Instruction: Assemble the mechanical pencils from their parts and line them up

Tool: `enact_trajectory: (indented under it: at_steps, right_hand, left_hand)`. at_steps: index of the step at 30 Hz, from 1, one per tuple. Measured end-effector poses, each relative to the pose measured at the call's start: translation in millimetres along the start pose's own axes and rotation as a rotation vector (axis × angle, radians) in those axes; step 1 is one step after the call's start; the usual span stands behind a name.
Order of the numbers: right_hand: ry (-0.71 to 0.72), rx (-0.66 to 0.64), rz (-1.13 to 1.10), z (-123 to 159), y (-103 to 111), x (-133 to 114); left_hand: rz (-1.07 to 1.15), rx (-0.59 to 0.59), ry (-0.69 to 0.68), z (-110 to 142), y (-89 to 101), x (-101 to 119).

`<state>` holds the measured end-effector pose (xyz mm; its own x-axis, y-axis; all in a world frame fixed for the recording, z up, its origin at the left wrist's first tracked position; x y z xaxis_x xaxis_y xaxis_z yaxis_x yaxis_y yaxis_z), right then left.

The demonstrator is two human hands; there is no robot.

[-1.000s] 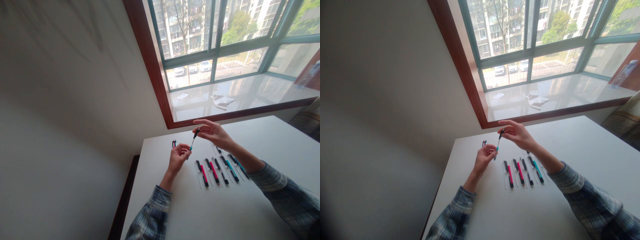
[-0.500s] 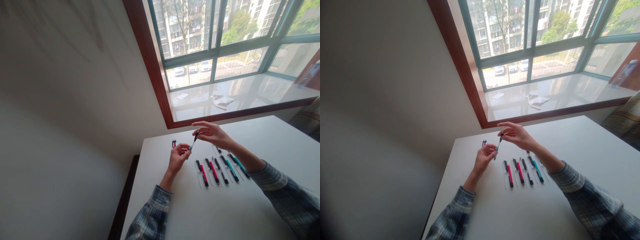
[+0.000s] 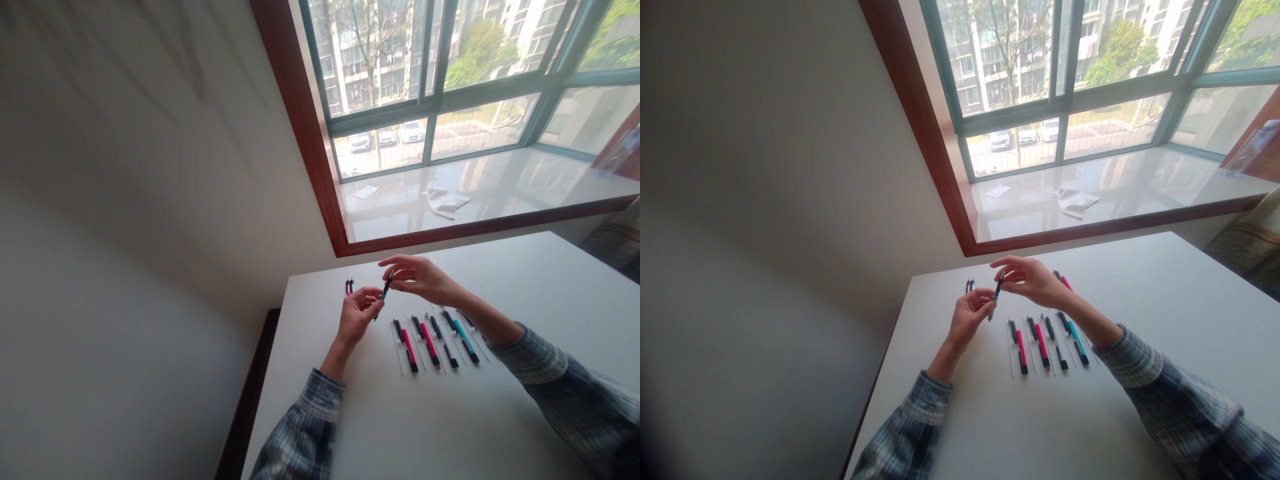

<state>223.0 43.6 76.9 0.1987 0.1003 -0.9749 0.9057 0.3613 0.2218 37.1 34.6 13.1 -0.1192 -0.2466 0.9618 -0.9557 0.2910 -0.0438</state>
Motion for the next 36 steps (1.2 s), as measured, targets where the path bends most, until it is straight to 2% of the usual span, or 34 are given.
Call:
enact_trajectory:
  at_steps: [9, 14, 19, 28, 36]
  right_hand:
    - [0.026, 0.139, 0.341, 3.6, 0.6, -8.5]
    - [-0.016, 0.08, 0.397, 5.7, 5.5, -11.2]
    - [0.011, 0.037, 0.398, 9.2, 17.0, -16.6]
    - [0.062, 0.098, 0.517, 6.9, 17.3, -13.7]
    - [0.002, 0.068, 0.688, 9.1, 15.1, -12.8]
  left_hand:
    - [-0.031, -0.018, -0.023, 0.2, -0.3, -2.8]
    - [-0.048, -0.006, -0.032, -0.5, 0.7, -2.6]
    - [-0.089, 0.01, -0.035, -0.2, 2.8, -2.5]
    - [-0.154, -0.003, -0.051, 0.2, 2.0, -1.5]
    - [-0.238, -0.045, -0.097, 2.5, -1.5, 2.0]
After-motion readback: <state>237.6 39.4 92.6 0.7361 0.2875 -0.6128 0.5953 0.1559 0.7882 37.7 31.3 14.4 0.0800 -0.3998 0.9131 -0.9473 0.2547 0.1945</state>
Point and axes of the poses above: each hand's wrist, its own z-axis away from the middle knuckle, its own y-axis out of the back of the hand, x = y × z, the point moved 5 cm from there along -z, towards the middle knuckle, and after that the axes turned 14 degrees about -y, right-handed, at the moved point
